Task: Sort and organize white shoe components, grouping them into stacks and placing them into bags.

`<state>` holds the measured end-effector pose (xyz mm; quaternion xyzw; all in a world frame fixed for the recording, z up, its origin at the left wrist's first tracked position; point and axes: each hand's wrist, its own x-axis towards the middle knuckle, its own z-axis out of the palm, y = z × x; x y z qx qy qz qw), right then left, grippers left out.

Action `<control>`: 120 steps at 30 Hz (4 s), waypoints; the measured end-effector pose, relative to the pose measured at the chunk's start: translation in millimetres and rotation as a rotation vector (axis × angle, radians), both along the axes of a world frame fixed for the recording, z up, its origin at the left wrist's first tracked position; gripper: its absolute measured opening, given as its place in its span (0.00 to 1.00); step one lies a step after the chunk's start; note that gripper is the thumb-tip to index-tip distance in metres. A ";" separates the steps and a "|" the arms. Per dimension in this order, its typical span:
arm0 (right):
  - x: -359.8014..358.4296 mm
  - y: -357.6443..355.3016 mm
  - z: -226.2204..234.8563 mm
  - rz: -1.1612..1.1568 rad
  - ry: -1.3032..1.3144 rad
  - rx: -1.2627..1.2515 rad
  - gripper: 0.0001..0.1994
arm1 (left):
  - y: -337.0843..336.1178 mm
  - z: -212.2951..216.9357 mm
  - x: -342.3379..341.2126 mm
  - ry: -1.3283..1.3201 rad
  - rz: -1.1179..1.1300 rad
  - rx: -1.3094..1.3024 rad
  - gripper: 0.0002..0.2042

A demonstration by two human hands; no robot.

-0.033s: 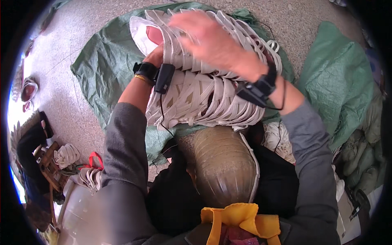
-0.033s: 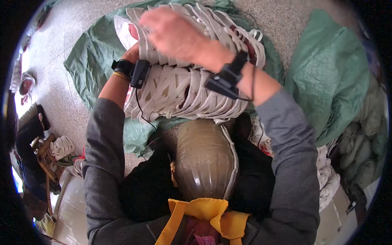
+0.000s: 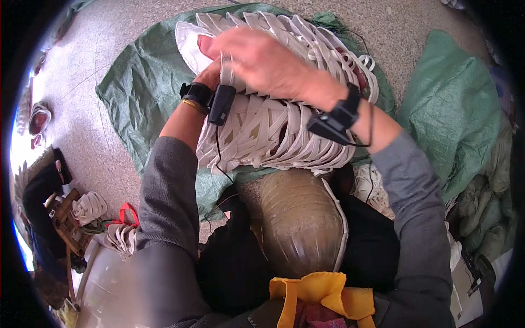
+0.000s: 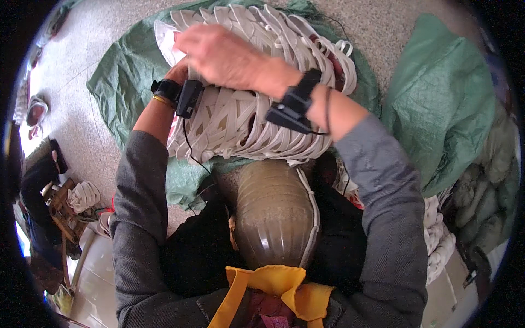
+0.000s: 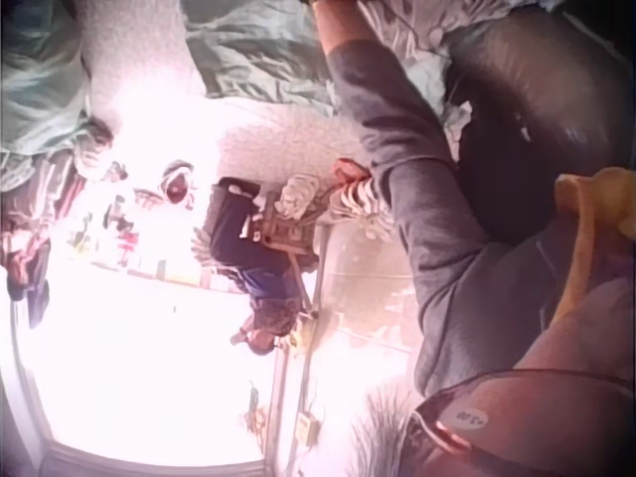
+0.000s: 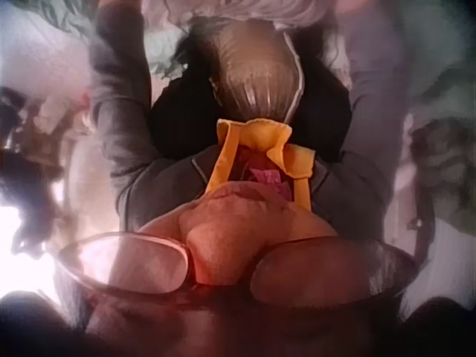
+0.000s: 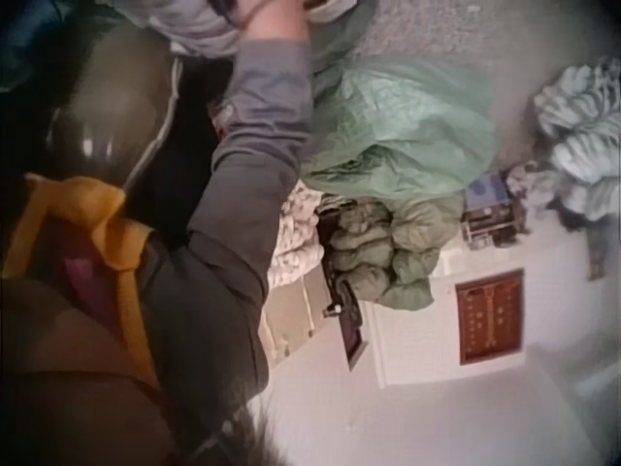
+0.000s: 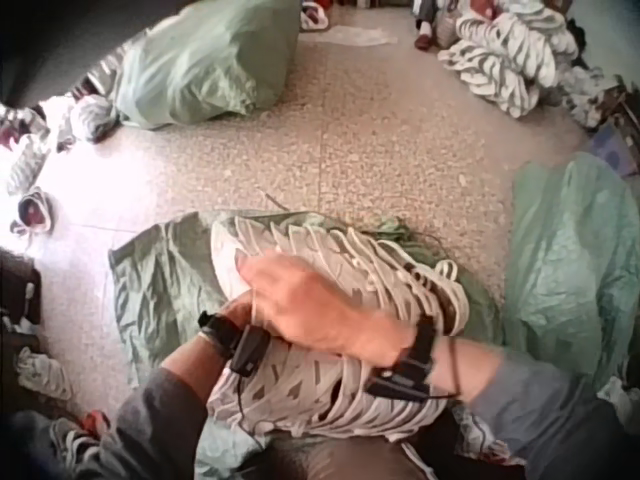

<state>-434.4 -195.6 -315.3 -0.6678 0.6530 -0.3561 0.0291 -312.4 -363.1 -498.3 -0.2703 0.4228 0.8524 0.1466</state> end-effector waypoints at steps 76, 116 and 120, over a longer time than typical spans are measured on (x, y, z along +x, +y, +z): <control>62.2 -77.8 26.2 0.049 -0.479 0.324 0.11 | 43.8 138.4 92.4 0.149 0.626 -0.135 0.05; 48.3 -63.1 -13.1 -0.101 -0.341 0.650 0.11 | 49.7 155.5 91.1 0.282 0.289 -1.410 0.08; 49.3 -60.2 -11.3 -0.068 -0.392 0.455 0.10 | 47.9 146.2 95.0 0.145 0.214 -1.416 0.06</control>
